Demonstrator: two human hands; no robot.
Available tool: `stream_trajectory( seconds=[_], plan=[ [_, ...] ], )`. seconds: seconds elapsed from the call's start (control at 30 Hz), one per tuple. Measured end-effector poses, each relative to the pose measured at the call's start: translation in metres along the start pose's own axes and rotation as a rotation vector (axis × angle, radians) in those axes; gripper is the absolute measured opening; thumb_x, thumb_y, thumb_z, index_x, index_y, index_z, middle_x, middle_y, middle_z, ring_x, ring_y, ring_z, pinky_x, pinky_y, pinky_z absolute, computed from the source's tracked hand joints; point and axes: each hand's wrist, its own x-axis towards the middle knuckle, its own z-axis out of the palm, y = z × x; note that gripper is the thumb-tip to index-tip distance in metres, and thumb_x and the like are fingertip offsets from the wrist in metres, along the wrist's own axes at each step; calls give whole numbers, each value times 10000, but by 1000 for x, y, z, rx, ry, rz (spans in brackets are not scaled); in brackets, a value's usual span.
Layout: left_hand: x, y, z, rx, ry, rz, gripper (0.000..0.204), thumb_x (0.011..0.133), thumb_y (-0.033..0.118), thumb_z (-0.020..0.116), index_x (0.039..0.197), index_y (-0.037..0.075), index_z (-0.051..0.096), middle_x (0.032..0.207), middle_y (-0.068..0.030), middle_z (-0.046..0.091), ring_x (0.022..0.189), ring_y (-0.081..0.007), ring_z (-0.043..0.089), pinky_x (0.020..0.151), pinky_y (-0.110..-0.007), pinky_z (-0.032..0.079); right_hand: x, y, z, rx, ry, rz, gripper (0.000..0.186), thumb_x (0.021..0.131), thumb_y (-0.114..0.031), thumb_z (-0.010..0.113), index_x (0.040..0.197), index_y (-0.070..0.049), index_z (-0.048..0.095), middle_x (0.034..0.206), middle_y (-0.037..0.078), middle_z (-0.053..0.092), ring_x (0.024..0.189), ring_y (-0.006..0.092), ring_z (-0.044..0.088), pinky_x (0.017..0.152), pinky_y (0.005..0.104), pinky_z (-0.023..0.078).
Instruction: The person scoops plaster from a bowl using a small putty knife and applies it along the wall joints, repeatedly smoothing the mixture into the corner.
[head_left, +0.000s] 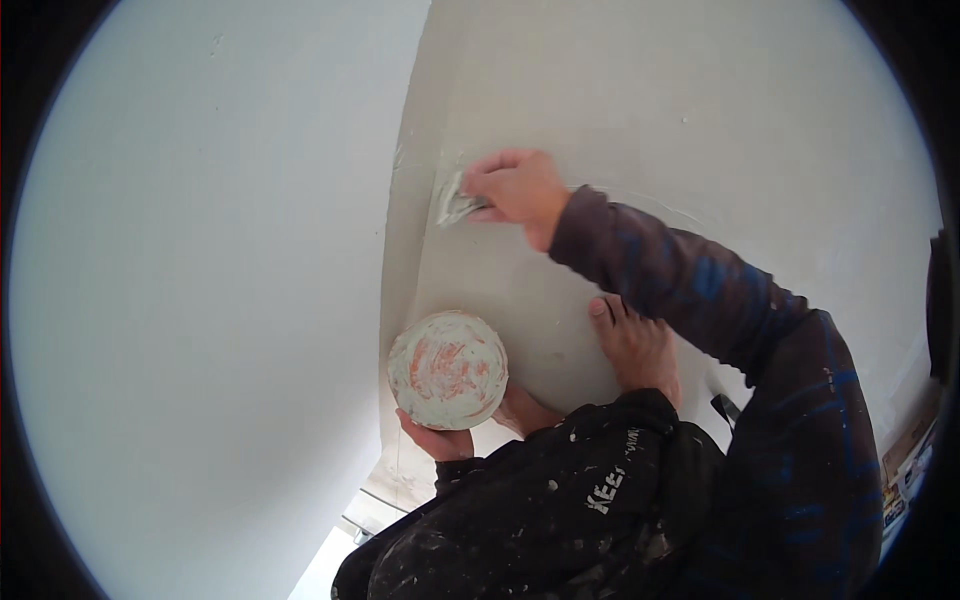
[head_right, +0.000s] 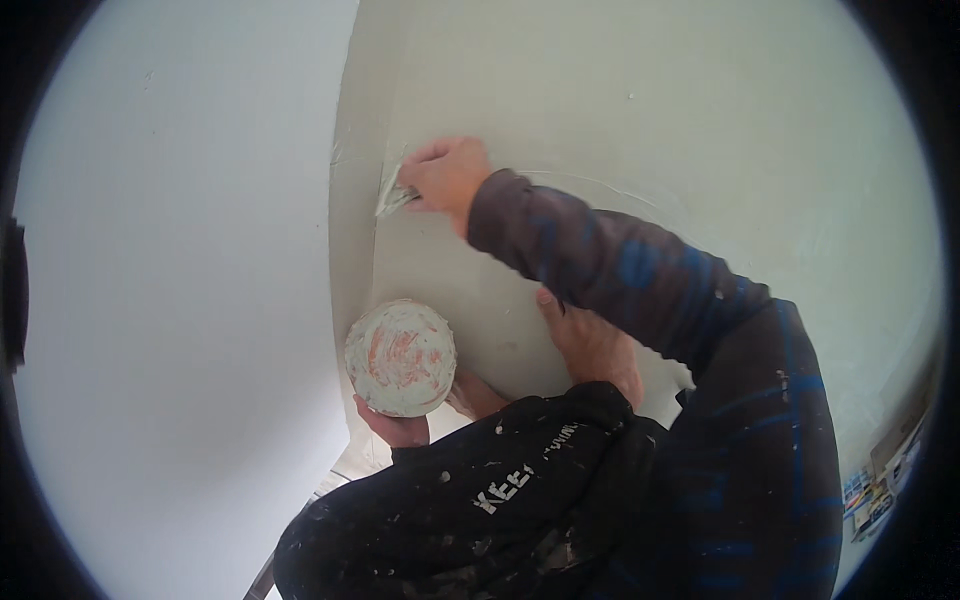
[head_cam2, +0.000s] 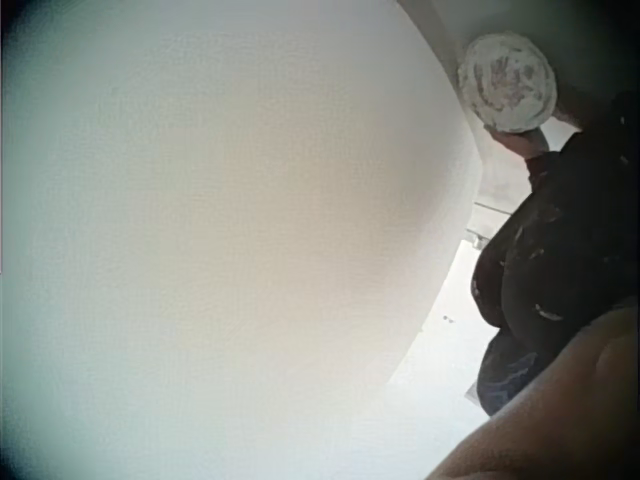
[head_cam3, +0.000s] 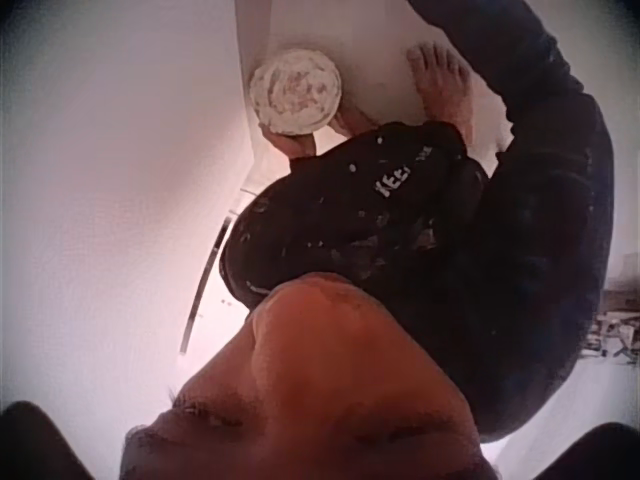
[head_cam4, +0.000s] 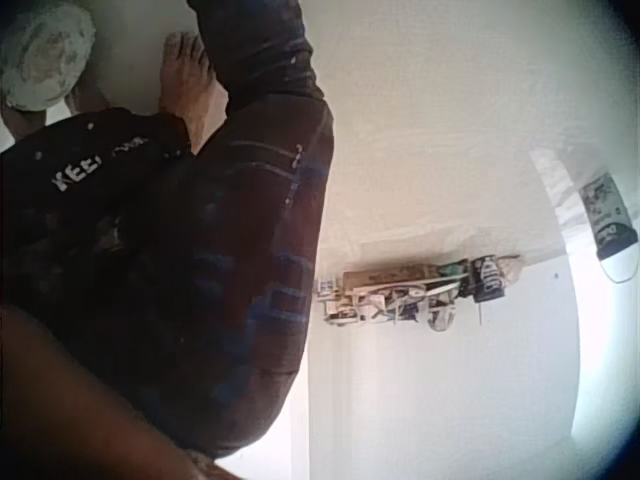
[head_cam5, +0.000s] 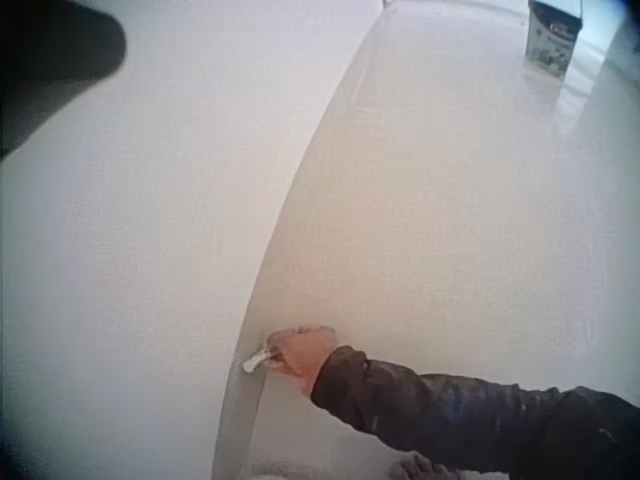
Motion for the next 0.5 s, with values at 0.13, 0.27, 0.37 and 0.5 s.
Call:
stream_trajectory(
  seconds=[0.13, 0.27, 0.37, 0.5],
  plan=[
    [3, -7, -4, -34, -29, -17, 689, 1063, 571, 355, 1564, 99, 394, 1584, -119, 444, 1455, -326, 433, 1196, -517, 376, 65, 13, -15, -1318, -108, -1046, 180, 892, -7, 739, 1045, 25, 651, 988, 128, 707, 869, 243, 731, 777, 333, 662],
    [-1, -1, -2, 0, 0, -15, 683, 1066, 570, 348, 1555, 97, 405, 1578, -119, 452, 1447, -317, 444, 1194, -506, 381, 64, -6, -14, -499, -179, -855, 191, 903, -1, 724, 1045, 77, 621, 1011, 151, 688, 916, 267, 736, 840, 354, 665],
    [4, -5, -19, -49, -29, -1, 678, 1067, 570, 343, 1552, 103, 411, 1574, -121, 456, 1446, -315, 446, 1193, -499, 384, 18, -34, -3, 88, 36, -298, 197, 895, -10, 737, 1038, 64, 623, 1006, 129, 686, 908, 251, 732, 827, 371, 665],
    [1, -3, -8, -17, 17, -11, 671, 1067, 567, 351, 1550, 107, 415, 1574, -118, 457, 1440, -317, 452, 1189, -497, 388, -6, -1, 6, 115, 67, -40, 193, 882, -15, 756, 1008, 46, 625, 997, 120, 681, 885, 230, 722, 784, 372, 667]
  ],
)
